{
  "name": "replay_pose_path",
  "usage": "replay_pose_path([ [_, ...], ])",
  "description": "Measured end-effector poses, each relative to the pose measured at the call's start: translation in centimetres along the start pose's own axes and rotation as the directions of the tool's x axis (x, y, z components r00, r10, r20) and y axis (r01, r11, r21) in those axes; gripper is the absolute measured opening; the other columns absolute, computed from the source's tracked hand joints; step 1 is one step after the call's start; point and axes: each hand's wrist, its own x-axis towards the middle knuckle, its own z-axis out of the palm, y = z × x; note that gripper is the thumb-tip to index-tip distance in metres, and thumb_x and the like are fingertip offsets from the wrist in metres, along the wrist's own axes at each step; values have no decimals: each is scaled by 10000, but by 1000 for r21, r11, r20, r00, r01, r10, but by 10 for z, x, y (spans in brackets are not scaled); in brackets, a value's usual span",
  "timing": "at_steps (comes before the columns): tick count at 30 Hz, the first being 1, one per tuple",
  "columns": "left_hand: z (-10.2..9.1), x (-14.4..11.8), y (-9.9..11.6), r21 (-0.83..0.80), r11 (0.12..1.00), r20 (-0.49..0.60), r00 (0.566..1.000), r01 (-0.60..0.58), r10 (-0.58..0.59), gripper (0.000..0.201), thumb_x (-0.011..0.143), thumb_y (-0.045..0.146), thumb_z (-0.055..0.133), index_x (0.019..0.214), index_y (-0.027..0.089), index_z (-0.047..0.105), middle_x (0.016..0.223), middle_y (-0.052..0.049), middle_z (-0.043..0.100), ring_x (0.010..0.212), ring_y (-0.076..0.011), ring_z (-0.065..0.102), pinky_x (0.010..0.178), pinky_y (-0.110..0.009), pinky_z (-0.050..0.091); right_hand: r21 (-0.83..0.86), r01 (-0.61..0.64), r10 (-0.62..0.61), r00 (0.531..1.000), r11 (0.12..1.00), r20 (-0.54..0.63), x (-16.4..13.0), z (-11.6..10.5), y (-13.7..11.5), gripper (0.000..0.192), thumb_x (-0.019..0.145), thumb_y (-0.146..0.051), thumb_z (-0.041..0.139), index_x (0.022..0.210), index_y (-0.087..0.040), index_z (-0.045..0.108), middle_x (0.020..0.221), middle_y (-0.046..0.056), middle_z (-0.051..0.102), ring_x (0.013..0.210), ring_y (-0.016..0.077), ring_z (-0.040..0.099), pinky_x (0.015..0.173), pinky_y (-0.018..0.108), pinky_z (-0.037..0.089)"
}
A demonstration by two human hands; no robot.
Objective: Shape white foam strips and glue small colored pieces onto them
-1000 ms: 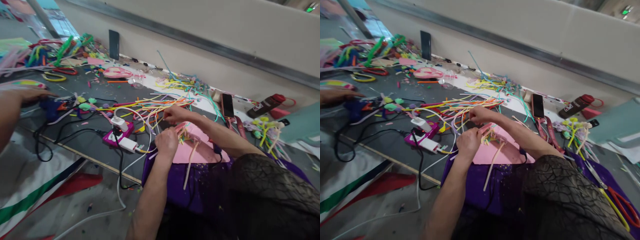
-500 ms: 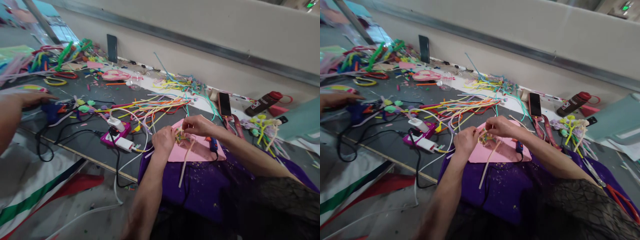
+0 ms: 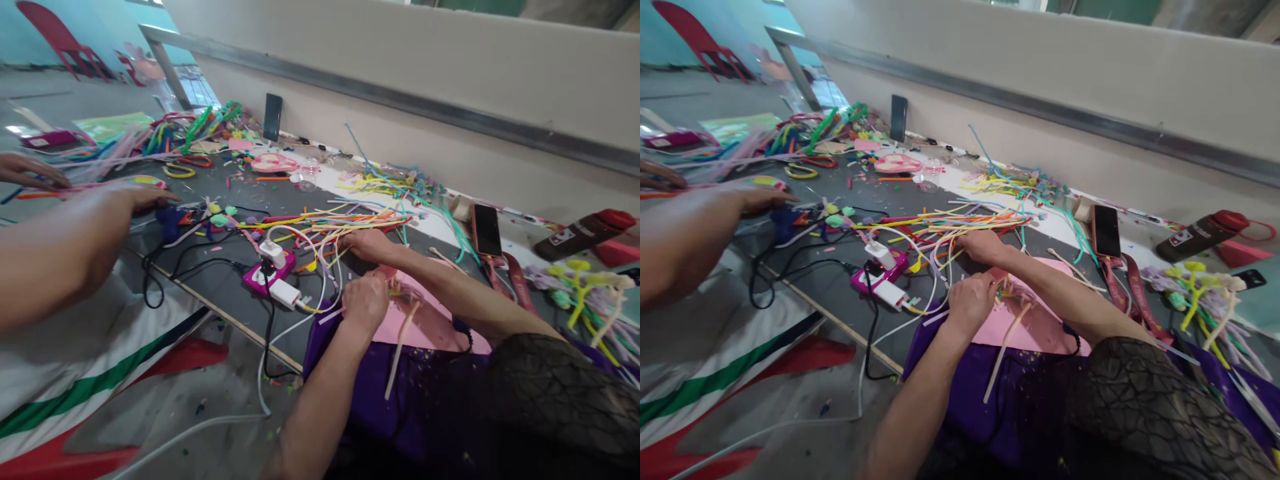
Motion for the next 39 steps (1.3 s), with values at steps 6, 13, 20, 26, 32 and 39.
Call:
replay_pose_path([
  [6, 0, 0, -1, -37, 999, 18, 1000, 14, -13, 291, 875, 340, 390, 951, 187, 625, 895, -91, 652, 794, -210, 637, 688, -311, 468, 5, 31, -31, 998, 1000, -54, 23, 5, -5, 291, 857, -205, 400, 1061, -209, 607, 1042, 80, 630, 895, 203, 573, 675, 257, 397],
  [13, 2, 0, -3, -55, 998, -36, 999, 1, -3, 254, 862, 284, 394, 892, 186, 626, 832, -63, 656, 751, -224, 643, 640, -323, 482, 32, 106, -103, 992, 994, -75, 46, 10, -11, 231, 849, -252, 449, 968, -203, 641, 1029, 42, 615, 885, 157, 557, 692, 227, 387],
  [20, 0, 0, -3, -62, 998, -22, 1000, 6, -7, 229, 851, 239, 402, 941, 203, 610, 851, -59, 656, 773, -200, 642, 666, -298, 473, -3, 94, -94, 995, 996, -36, 50, 15, -24, 259, 842, -197, 409, 897, -124, 651, 1005, 129, 621, 783, 187, 578, 614, 256, 373],
  [26, 4, 0, -4, -44, 999, -22, 1000, 8, -9, 258, 864, 282, 397, 931, 193, 630, 860, -70, 652, 774, -207, 637, 678, -314, 476, 48, 48, -45, 997, 998, -59, 44, -5, -14, 200, 779, -185, 465, 868, -118, 632, 897, 120, 653, 761, 186, 578, 580, 239, 351],
  [32, 7, -1, -5, -51, 999, -66, 998, 5, -8, 287, 876, 321, 382, 936, 192, 631, 859, -69, 650, 746, -207, 632, 655, -314, 473, 211, -21, 35, 997, 977, -62, -20, -39, 17, 189, 800, -216, 436, 798, -140, 610, 608, 7, 611, 558, 107, 548, 535, 196, 366],
  [39, 2, -1, -5, -73, 997, -55, 998, 39, -43, 234, 859, 248, 411, 932, 201, 628, 877, -66, 655, 791, -193, 629, 700, -299, 465, 617, -15, -91, 986, 787, 140, -120, -51, 16, 204, 791, -334, 546, 883, -182, 646, 786, 36, 635, 673, 124, 575, 597, 222, 424],
])
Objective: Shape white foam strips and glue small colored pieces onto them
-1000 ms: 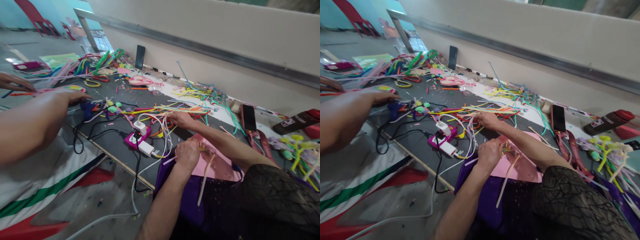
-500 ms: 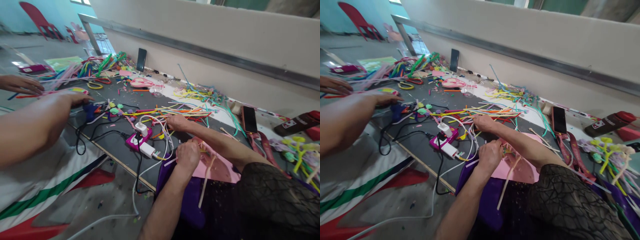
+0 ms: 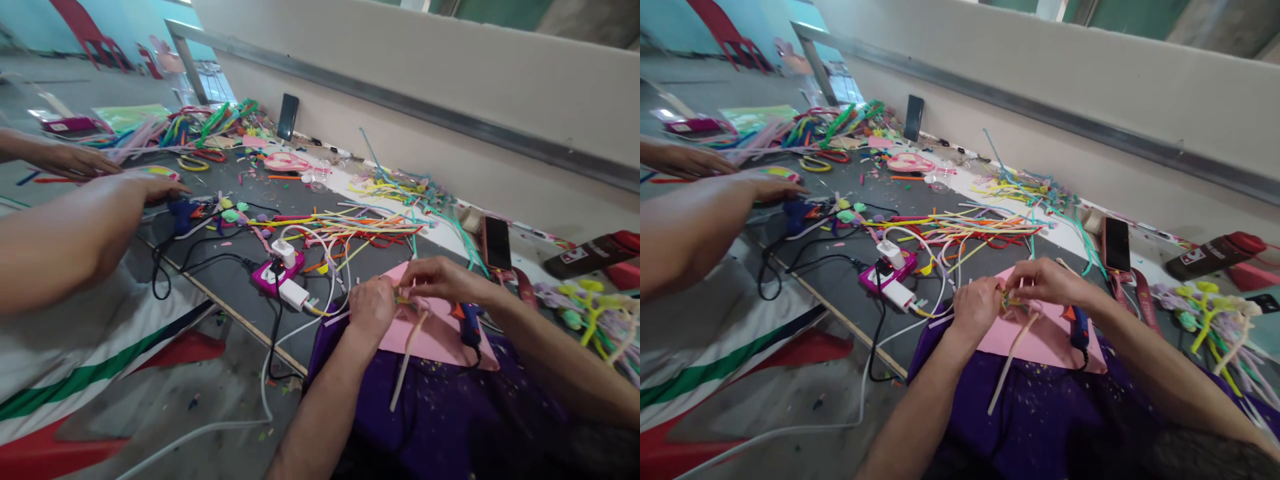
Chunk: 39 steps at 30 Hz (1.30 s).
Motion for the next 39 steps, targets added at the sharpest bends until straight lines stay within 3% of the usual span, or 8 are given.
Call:
replay_pose_path([
  [3, 0, 0, 2, 21, 1000, 21, 1000, 4, -5, 251, 867, 251, 395, 948, 199, 626, 895, -76, 657, 810, -193, 631, 706, -296, 461, -132, 53, -59, 997, 990, -42, 4, -4, -2, 215, 803, -314, 541, 916, -190, 674, 881, 64, 642, 747, 138, 587, 670, 234, 431],
  [7, 5, 1, 4, 69, 997, 9, 1000, -27, 26, 289, 872, 283, 373, 921, 177, 638, 867, -82, 663, 774, -213, 638, 667, -307, 470, -375, -84, 17, 984, 923, -177, 59, -3, 2, 249, 819, -185, 469, 940, -183, 686, 945, 52, 669, 851, 150, 592, 762, 225, 408],
  [12, 9, 3, 0, 89, 996, -13, 1000, -24, 25, 290, 864, 265, 377, 928, 171, 644, 850, -92, 660, 783, -220, 638, 681, -323, 473, -382, -156, 79, 975, 911, -209, 134, 15, 14, 309, 752, -119, 485, 969, -194, 691, 988, 47, 683, 900, 177, 593, 743, 219, 401],
  [16, 10, 3, -3, 85, 996, -33, 999, -19, 22, 284, 863, 267, 375, 896, 172, 641, 828, -88, 655, 765, -216, 637, 668, -316, 468, -334, -222, 155, 964, 916, -217, 162, 24, 20, 257, 757, -165, 473, 849, -142, 712, 704, 41, 694, 671, 136, 606, 593, 182, 391],
  [19, 10, 2, -4, 73, 997, -46, 999, -21, 24, 279, 865, 271, 371, 879, 178, 634, 823, -82, 654, 741, -215, 636, 651, -316, 465, -289, -247, 190, 959, 925, -211, 172, 26, 24, 304, 791, -262, 449, 781, -114, 714, 523, 27, 631, 537, 113, 570, 502, 170, 362],
  [25, 10, 1, -4, 27, 999, -73, 997, -32, 34, 248, 855, 287, 407, 876, 182, 630, 800, -62, 652, 713, -213, 633, 633, -307, 466, -243, -235, 194, 964, 941, -182, 178, 28, 30, 239, 737, -255, 511, 727, -118, 707, 476, 4, 600, 459, 93, 538, 452, 163, 345],
  [32, 9, 1, -4, -21, 1000, -49, 999, -22, 21, 254, 858, 299, 411, 873, 176, 633, 807, -67, 655, 721, -210, 635, 636, -308, 472, -299, -171, 117, 975, 939, -191, 167, 31, 31, 238, 773, -205, 470, 896, -125, 658, 606, 2, 655, 545, 93, 581, 528, 158, 396],
  [39, 6, 2, -3, -27, 999, -31, 999, -40, 39, 238, 859, 288, 415, 882, 173, 622, 832, -68, 659, 748, -200, 636, 655, -293, 470, -517, -125, 23, 980, 847, -199, 165, 35, 24, 249, 759, -139, 471, 915, -166, 662, 916, 65, 670, 839, 166, 591, 697, 226, 404],
])
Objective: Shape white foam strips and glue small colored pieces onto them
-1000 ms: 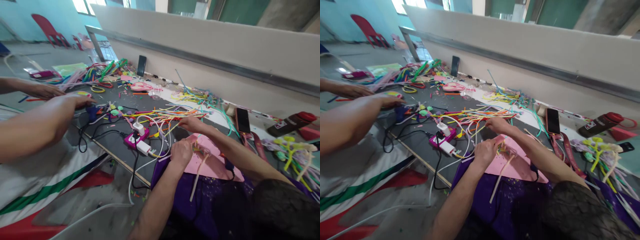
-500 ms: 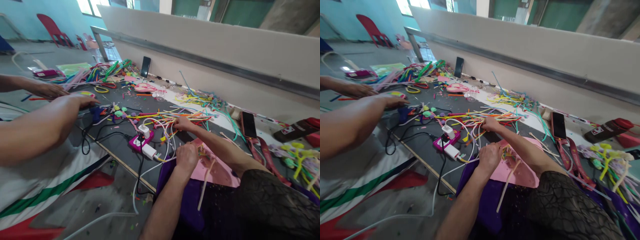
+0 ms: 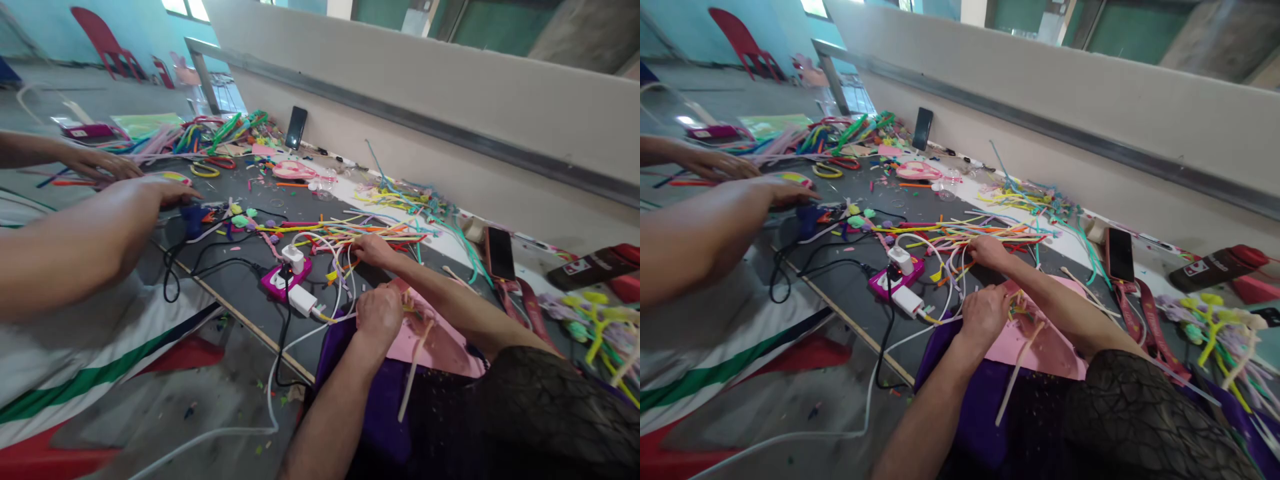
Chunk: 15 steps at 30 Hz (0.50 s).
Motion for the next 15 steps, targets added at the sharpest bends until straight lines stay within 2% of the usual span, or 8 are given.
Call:
replay_pose_path([
  [4, 0, 0, -1, 13, 1000, -3, 1000, 0, 1, 237, 861, 283, 405, 884, 180, 617, 828, -61, 656, 744, -209, 637, 652, -309, 474, -122, 51, -50, 999, 991, 12, -3, -2, -7, 260, 820, -187, 424, 931, -136, 653, 987, 130, 634, 888, 220, 570, 686, 270, 398],
  [7, 0, 0, -1, 10, 1000, -6, 1000, 4, -4, 234, 861, 266, 401, 897, 187, 618, 835, -57, 656, 752, -205, 636, 666, -310, 475, -172, 83, -80, 996, 982, 27, -5, -3, -10, 281, 845, -174, 381, 971, -124, 627, 995, 145, 619, 878, 227, 565, 672, 281, 394],
  [11, -1, 0, 0, 9, 1000, -1, 1000, 0, 0, 239, 865, 265, 396, 902, 189, 619, 836, -60, 656, 758, -202, 636, 667, -305, 474, -177, 113, -106, 993, 978, 47, -5, -3, -12, 267, 849, -178, 381, 985, -143, 608, 1001, 128, 614, 869, 217, 558, 659, 272, 389],
  [15, -2, 0, 0, 21, 1000, 14, 1000, 4, -4, 243, 863, 289, 405, 895, 185, 623, 825, -68, 656, 745, -204, 638, 646, -297, 472, -127, 78, -75, 997, 989, 23, -1, -2, -13, 257, 835, -190, 399, 994, -133, 593, 1030, 138, 605, 858, 215, 557, 649, 269, 384],
])
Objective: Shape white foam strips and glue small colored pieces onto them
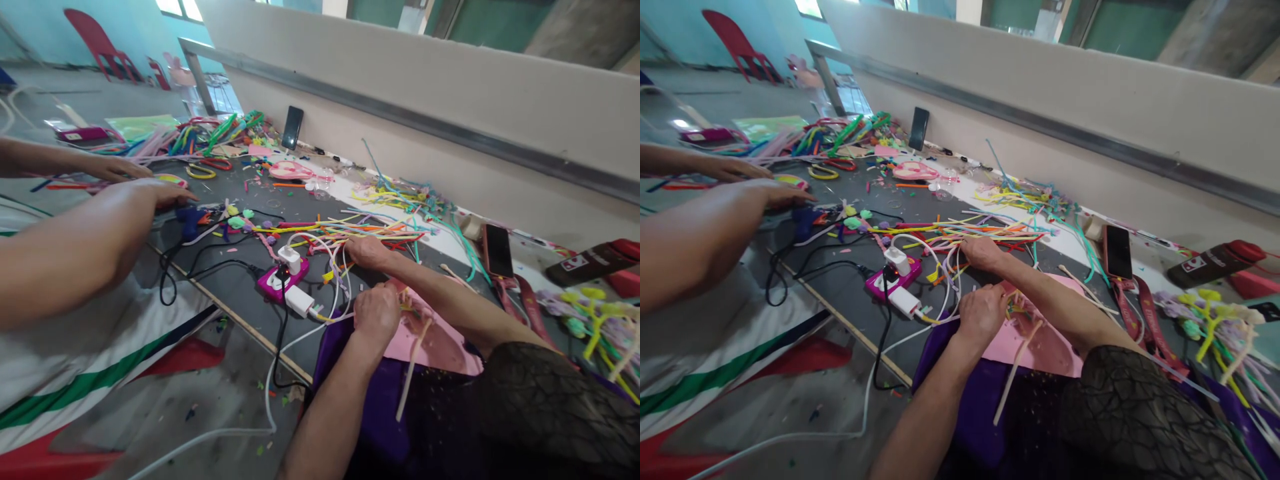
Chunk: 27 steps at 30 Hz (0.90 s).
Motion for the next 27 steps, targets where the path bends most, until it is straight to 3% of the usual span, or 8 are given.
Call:
replay_pose_path([
  [8, 2, 1, 0, 0, 1000, -18, 1000, 0, 0, 261, 861, 297, 408, 892, 177, 637, 819, -72, 659, 727, -211, 636, 640, -310, 476, 313, -185, 221, 972, 932, -84, -12, -20, 23, 155, 750, -201, 485, 795, -164, 628, 752, 32, 645, 687, 144, 558, 583, 215, 359],
  [12, 2, 0, -1, -11, 1000, -16, 1000, 5, -5, 273, 864, 304, 401, 911, 182, 639, 825, -73, 653, 737, -210, 633, 660, -309, 471, 493, -211, 323, 934, 844, -155, -26, -22, 27, 143, 743, -245, 488, 763, -161, 602, 707, 16, 622, 646, 127, 543, 569, 207, 364],
  [17, 1, -1, -2, 1, 1000, -54, 999, 8, -8, 263, 871, 282, 379, 883, 186, 624, 840, -71, 637, 754, -196, 624, 661, -295, 449, 701, -190, 431, 883, 687, -183, -37, -21, 22, 231, 806, -290, 364, 866, -143, 533, 564, -8, 554, 458, 98, 467, 449, 201, 341],
  [21, -4, 0, -2, -2, 999, -76, 996, 37, -37, 270, 878, 323, 369, 881, 197, 608, 849, -57, 629, 764, -191, 620, 642, -282, 431, 796, -142, 433, 887, 589, -162, -59, -36, 22, 185, 804, -293, 375, 823, -153, 494, 621, 0, 581, 441, 76, 469, 409, 182, 331],
  [24, -11, 2, -3, -27, 997, -88, 993, 75, -77, 283, 890, 330, 345, 901, 208, 600, 879, -51, 626, 792, -179, 614, 654, -272, 420, 833, -112, 373, 920, 542, -119, -94, -45, 22, 148, 751, -297, 499, 748, -149, 515, 590, -12, 553, 454, 72, 472, 414, 172, 333],
  [27, -16, 3, -3, -48, 995, -80, 993, 82, -86, 267, 892, 314, 352, 929, 218, 599, 912, -53, 624, 823, -164, 606, 680, -260, 411, 789, -118, 265, 962, 603, -59, -133, -45, 23, 130, 732, -272, 551, 744, -147, 587, 614, -6, 562, 523, 87, 504, 488, 190, 386],
])
